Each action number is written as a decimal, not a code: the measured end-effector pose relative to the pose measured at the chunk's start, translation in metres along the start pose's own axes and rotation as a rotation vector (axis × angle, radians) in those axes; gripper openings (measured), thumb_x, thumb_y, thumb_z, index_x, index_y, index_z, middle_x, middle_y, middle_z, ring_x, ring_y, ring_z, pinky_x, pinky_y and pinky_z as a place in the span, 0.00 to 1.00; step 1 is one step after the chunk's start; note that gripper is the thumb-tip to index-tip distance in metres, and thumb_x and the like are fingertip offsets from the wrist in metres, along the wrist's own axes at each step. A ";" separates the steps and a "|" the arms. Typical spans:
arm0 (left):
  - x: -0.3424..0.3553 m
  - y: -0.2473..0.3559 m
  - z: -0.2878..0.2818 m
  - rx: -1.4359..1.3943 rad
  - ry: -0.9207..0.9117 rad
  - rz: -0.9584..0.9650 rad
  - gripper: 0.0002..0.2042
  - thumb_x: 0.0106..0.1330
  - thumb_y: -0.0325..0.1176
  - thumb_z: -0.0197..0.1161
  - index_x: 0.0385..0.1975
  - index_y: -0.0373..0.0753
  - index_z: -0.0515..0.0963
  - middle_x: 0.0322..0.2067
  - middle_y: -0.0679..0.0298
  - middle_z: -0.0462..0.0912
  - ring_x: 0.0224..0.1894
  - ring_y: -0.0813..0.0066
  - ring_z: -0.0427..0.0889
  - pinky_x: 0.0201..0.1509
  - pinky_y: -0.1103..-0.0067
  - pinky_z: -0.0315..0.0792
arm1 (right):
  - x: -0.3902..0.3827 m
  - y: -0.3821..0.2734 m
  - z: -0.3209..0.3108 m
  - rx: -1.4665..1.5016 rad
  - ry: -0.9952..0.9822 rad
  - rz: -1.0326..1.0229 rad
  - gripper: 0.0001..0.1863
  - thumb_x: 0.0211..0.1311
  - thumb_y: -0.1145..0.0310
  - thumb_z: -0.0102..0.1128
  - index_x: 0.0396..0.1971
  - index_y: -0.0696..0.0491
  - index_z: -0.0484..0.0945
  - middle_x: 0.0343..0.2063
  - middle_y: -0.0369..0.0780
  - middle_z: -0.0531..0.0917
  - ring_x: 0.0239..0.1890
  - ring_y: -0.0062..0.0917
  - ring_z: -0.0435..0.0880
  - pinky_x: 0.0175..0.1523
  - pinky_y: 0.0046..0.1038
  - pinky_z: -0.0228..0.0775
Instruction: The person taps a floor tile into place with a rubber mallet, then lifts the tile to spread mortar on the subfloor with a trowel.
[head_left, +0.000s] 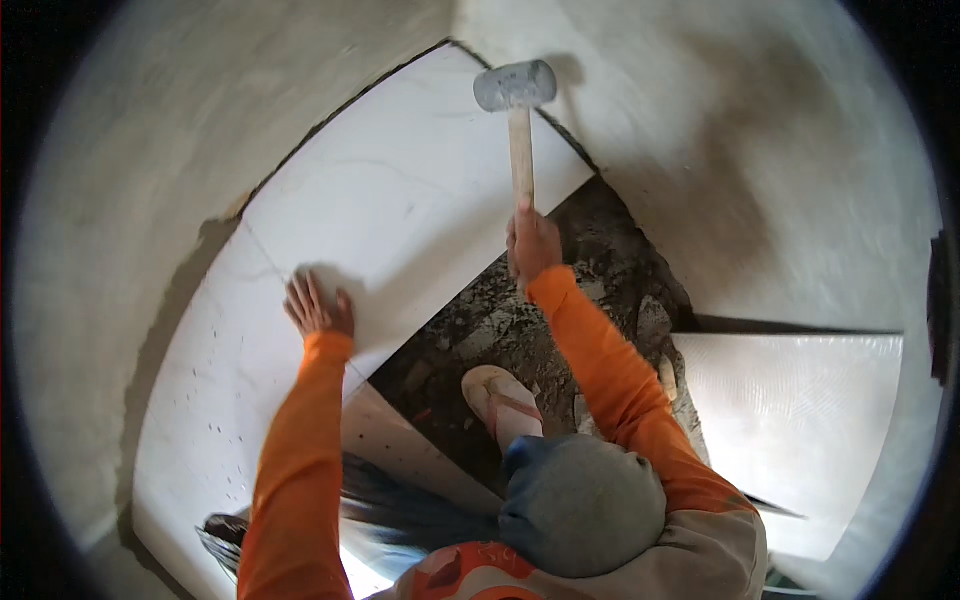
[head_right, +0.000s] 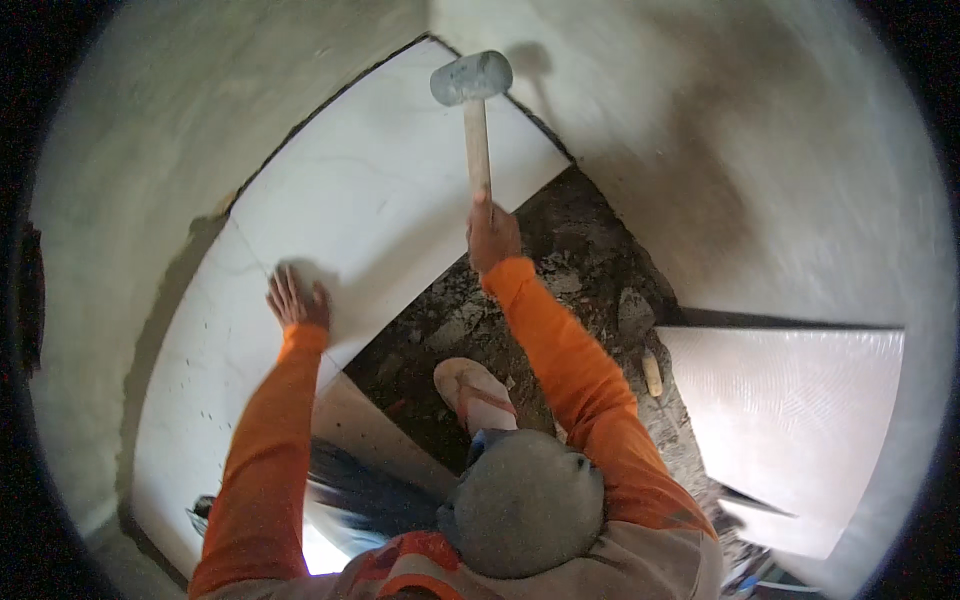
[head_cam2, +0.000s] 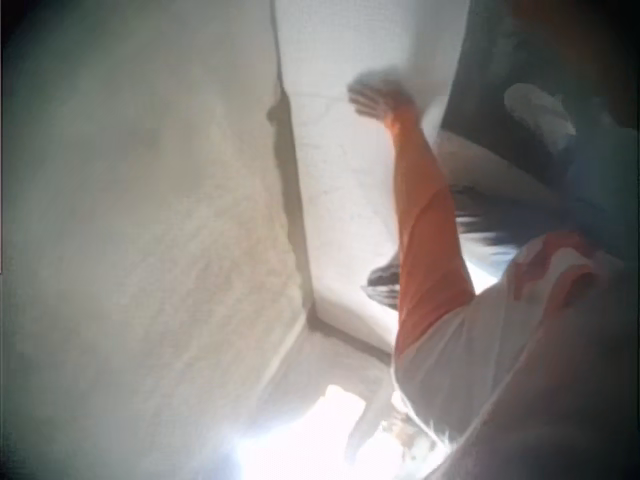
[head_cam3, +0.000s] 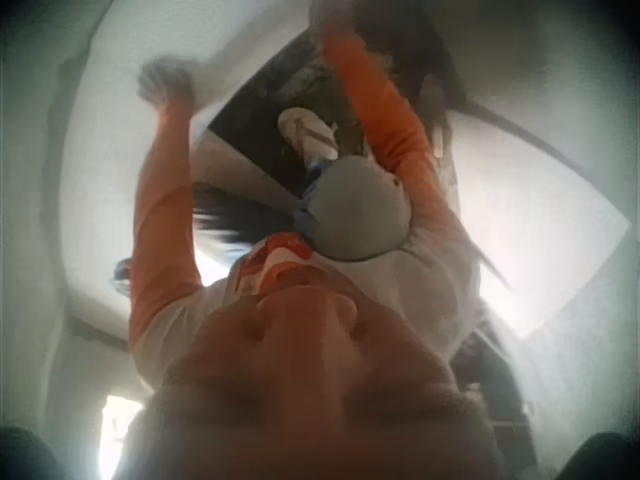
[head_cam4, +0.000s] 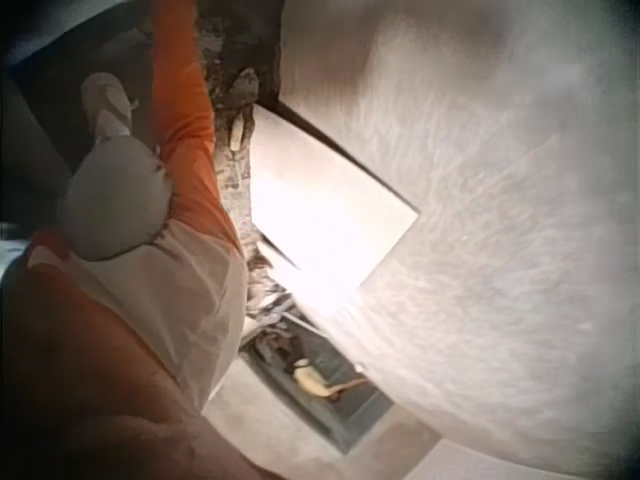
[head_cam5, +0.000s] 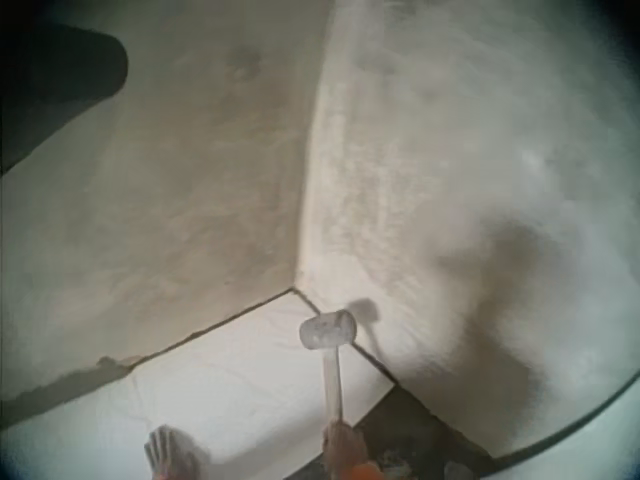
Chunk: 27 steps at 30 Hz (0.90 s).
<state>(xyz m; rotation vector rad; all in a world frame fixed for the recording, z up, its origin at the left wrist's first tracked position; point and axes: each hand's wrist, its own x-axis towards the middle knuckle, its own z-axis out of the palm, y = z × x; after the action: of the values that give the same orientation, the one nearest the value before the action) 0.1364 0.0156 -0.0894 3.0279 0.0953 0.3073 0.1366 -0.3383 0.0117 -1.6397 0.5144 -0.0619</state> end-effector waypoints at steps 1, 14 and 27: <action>-0.012 -0.001 -0.003 -0.015 -0.018 0.027 0.37 0.61 0.49 0.55 0.68 0.39 0.56 0.70 0.52 0.54 0.72 0.50 0.49 0.73 0.55 0.43 | -0.017 -0.004 -0.005 0.033 0.026 -0.070 0.29 0.69 0.40 0.41 0.24 0.52 0.69 0.11 0.31 0.68 0.10 0.17 0.66 0.15 0.23 0.59; -0.113 0.006 -0.040 -0.042 -0.181 0.243 0.41 0.60 0.52 0.61 0.71 0.44 0.52 0.71 0.49 0.46 0.73 0.45 0.42 0.73 0.52 0.39 | -0.022 0.071 -0.070 1.380 0.605 -0.109 0.22 0.68 0.46 0.49 0.33 0.52 0.69 0.18 0.34 0.71 0.17 0.24 0.70 0.22 0.34 0.66; -0.113 0.012 -0.043 -0.081 -0.190 0.203 0.39 0.61 0.46 0.61 0.71 0.42 0.52 0.71 0.49 0.47 0.73 0.47 0.43 0.74 0.55 0.38 | 0.000 0.062 -0.056 0.877 0.210 0.580 0.24 0.69 0.42 0.41 0.27 0.49 0.66 0.13 0.31 0.61 0.12 0.20 0.61 0.18 0.27 0.58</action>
<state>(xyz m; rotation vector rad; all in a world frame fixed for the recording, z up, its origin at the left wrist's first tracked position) 0.0176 -0.0009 -0.0682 2.9712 -0.2341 0.0359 0.1001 -0.3935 -0.0393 -0.5973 0.9449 -0.0214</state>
